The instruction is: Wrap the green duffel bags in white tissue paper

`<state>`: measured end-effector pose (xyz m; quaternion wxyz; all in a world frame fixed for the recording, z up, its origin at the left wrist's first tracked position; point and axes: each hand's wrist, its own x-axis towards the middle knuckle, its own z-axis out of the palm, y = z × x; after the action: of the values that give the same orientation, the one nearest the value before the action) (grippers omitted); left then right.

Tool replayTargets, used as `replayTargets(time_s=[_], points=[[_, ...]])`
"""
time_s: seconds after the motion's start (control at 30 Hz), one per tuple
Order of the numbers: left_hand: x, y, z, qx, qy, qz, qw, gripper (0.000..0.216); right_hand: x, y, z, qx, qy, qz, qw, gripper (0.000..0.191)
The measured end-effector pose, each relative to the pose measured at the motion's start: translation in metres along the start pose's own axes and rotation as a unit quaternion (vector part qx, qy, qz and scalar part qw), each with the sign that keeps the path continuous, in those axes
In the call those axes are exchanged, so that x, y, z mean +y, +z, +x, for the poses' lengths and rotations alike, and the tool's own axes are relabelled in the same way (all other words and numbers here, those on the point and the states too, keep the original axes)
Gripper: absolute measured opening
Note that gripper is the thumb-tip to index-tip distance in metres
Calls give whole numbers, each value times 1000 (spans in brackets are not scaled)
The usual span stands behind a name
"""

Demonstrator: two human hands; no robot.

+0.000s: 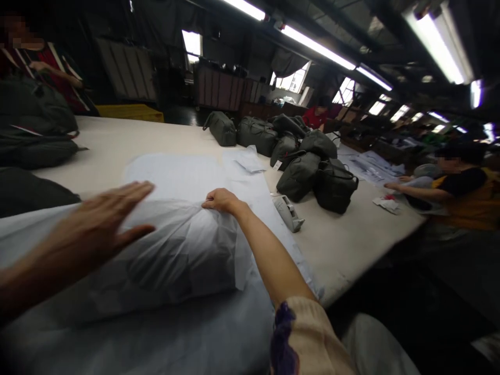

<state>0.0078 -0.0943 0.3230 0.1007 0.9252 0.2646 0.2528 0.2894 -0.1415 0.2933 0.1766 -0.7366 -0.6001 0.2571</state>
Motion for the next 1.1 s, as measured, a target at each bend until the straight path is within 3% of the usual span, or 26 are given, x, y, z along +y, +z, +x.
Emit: replayTargets(time_s=[0.07,0.13,0.2,0.27,0.3,0.37,0.4,0.47,0.53,0.57,0.63,0.7,0.8,0.83,0.93,1.0,1.03,1.1], points=[[20,40,29,-54,52,29,997,73,-3,-7,-7,11,-5,10,1000,16],[28,78,54,-118,56,26,991,72,1,-20,-29,72,-38,41,996,23],[27,99,70,-154,9,-34,987,71,17,-29,-74,208,-82,100,970,35],[24,102,77,-161,-67,-121,977,72,44,-24,-137,344,-80,179,918,41],[22,99,77,-167,-108,-163,966,74,58,-12,-171,367,-39,220,903,42],[21,89,77,-194,-191,-242,931,77,84,31,-230,278,50,284,916,50],[21,85,76,-206,-230,-276,910,79,92,60,-251,213,84,303,925,60],[19,81,77,-212,-303,-318,873,83,97,122,-271,188,120,296,929,93],[14,82,80,-215,-362,-312,852,82,90,175,-264,235,107,260,931,109],[12,83,82,-221,-384,-297,846,80,84,192,-254,275,96,242,925,101],[9,84,89,-227,-400,-279,843,74,77,207,-233,357,60,229,904,56],[11,83,96,-202,-394,-284,850,67,81,201,-221,387,14,267,882,23],[20,78,100,-154,-388,-306,856,61,104,181,-226,362,35,404,839,14],[22,77,100,-143,-384,-315,856,62,114,175,-231,352,72,461,811,14],[26,74,96,-118,-360,-324,867,67,145,165,-233,346,149,618,690,30],[26,73,91,-115,-318,-289,895,66,160,160,-218,321,162,675,644,39],[26,72,89,-122,-278,-261,917,64,164,157,-207,298,170,676,653,43],[28,72,85,-144,-169,-193,956,57,165,148,-180,236,184,601,741,48]])
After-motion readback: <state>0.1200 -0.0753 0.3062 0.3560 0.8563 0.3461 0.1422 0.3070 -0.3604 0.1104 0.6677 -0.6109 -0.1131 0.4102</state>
